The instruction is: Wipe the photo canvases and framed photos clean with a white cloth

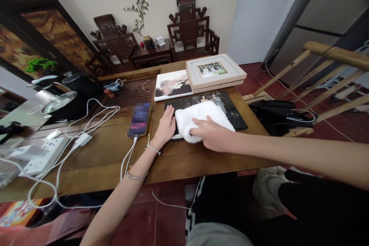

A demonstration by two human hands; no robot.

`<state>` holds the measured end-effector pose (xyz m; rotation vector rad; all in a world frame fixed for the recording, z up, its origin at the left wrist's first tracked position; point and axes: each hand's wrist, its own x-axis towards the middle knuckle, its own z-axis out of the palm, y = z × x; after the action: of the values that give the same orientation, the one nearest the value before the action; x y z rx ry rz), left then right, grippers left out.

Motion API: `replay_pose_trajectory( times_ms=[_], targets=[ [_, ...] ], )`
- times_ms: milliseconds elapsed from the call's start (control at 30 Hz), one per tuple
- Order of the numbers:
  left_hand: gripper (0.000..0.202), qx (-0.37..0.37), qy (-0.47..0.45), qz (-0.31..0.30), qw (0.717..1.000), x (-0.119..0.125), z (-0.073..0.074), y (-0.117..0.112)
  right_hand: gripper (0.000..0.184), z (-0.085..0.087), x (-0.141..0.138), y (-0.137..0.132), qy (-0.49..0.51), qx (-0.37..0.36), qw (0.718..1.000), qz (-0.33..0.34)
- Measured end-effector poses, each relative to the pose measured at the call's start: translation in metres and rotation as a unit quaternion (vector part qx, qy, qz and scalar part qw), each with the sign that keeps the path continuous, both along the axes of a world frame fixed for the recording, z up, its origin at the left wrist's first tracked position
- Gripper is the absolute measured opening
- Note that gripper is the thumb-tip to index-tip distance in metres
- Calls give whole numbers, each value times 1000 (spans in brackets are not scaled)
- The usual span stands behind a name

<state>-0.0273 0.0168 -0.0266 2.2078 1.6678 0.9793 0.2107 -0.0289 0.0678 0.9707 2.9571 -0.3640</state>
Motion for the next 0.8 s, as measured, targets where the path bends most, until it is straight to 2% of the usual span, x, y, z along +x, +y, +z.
replay_pose_trajectory(
  times_ms=[167, 300, 433, 667, 800],
  targets=[
    [47, 8, -9, 1, 1000, 0, -1, 0, 55, 0, 17, -32, -4, -29, 998, 52],
    [47, 0, -7, 4, 1000, 1, 0, -1, 59, 0, 23, -32, -9, -38, 996, 74],
    [48, -1, -4, 6, 1000, 2, 0, 0, 55, 4, 21, -7, -9, -37, 998, 52],
    [47, 3, -11, 5, 1000, 0, -4, 1, 47, 11, 5, 73, -26, 37, 999, -23],
    [45, 17, -34, 1, 999, 2, 4, -2, 51, 5, -13, 96, -27, 70, 995, -67]
  ],
)
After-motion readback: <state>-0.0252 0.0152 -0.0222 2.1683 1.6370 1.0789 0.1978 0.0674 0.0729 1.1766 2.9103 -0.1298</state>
